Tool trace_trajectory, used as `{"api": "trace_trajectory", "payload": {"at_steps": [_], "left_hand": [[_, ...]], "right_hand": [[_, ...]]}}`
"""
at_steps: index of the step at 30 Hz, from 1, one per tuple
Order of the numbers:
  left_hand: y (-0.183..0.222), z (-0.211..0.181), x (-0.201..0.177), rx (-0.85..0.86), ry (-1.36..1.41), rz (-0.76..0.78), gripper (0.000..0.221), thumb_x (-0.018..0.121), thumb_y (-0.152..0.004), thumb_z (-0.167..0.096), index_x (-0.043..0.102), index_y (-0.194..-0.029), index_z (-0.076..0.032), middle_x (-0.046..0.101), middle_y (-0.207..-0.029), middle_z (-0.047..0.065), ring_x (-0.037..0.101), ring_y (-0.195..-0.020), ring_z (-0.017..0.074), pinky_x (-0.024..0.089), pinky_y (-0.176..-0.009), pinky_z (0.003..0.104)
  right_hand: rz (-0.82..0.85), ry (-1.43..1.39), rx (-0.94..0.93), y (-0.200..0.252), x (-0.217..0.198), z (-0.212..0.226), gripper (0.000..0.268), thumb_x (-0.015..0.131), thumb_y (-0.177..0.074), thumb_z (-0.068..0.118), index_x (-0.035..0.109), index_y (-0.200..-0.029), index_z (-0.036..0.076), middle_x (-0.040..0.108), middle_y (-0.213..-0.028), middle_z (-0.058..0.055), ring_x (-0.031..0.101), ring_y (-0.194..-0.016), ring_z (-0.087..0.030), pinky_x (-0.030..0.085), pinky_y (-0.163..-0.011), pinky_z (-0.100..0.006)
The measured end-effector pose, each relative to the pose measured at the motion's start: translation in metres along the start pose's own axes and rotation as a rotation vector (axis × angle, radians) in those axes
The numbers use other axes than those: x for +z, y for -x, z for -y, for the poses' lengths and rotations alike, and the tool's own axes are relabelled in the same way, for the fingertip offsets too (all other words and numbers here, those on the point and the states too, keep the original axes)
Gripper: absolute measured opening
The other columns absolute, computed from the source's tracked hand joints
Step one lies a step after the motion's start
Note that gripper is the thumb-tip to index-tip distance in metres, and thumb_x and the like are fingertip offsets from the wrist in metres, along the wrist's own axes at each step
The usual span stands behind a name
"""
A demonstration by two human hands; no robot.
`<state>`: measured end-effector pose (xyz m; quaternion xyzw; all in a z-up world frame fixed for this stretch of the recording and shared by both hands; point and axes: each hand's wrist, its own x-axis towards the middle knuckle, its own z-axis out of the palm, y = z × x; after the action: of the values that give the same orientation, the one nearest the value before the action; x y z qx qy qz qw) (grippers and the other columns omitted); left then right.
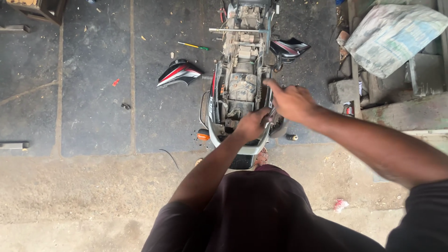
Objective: The recorder is repairing the rear body panel of a motorcycle and applying lubricant.
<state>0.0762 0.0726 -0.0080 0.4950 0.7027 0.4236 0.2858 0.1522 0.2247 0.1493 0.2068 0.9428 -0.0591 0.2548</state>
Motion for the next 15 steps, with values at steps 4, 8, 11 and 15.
{"api": "trace_trajectory", "payload": {"at_steps": [4, 8, 11, 15], "left_hand": [[-0.005, 0.012, -0.008, 0.015, -0.025, 0.038, 0.02, 0.063, -0.097, -0.018, 0.063, -0.117, -0.013, 0.076, -0.097, 0.016, 0.075, -0.09, 0.0373, 0.058, -0.078, 0.05], [-0.007, -0.001, -0.009, 0.158, 0.04, -0.023, 0.025, 0.065, -0.098, -0.021, 0.059, -0.119, -0.009, 0.074, -0.098, 0.016, 0.074, -0.086, 0.0381, 0.058, -0.075, 0.05], [-0.01, -0.003, -0.007, -0.007, -0.047, 0.091, 0.025, 0.059, -0.103, -0.022, 0.058, -0.127, -0.013, 0.075, -0.092, 0.015, 0.075, -0.084, 0.0369, 0.06, -0.079, 0.047], [-0.009, 0.005, -0.007, 0.059, -0.06, 0.033, 0.019, 0.063, -0.104, -0.025, 0.062, -0.119, -0.014, 0.076, -0.097, 0.015, 0.074, -0.089, 0.0377, 0.06, -0.078, 0.048]], "right_hand": [[-0.426, 0.114, -0.521, -0.009, 0.017, -0.024, 0.05, 0.052, -0.091, 0.009, 0.046, -0.141, 0.011, 0.068, -0.098, -0.012, 0.065, -0.065, -0.019, 0.054, -0.042, -0.031], [0.252, 0.175, -0.11, 0.02, -0.053, 0.021, 0.03, 0.037, -0.117, 0.029, 0.048, -0.142, 0.015, 0.074, -0.095, -0.013, 0.072, -0.07, -0.025, 0.058, -0.055, -0.036], [0.202, -0.035, -0.023, 0.03, -0.072, 0.048, 0.038, 0.038, -0.114, 0.02, 0.036, -0.152, 0.013, 0.071, -0.093, -0.01, 0.07, -0.07, -0.024, 0.059, -0.059, -0.039], [-1.076, 0.278, -0.83, 0.008, -0.039, 0.014, 0.042, 0.009, -0.103, 0.018, 0.05, -0.112, 0.011, 0.071, -0.092, -0.006, 0.074, -0.078, -0.02, 0.059, -0.067, -0.038]]}}
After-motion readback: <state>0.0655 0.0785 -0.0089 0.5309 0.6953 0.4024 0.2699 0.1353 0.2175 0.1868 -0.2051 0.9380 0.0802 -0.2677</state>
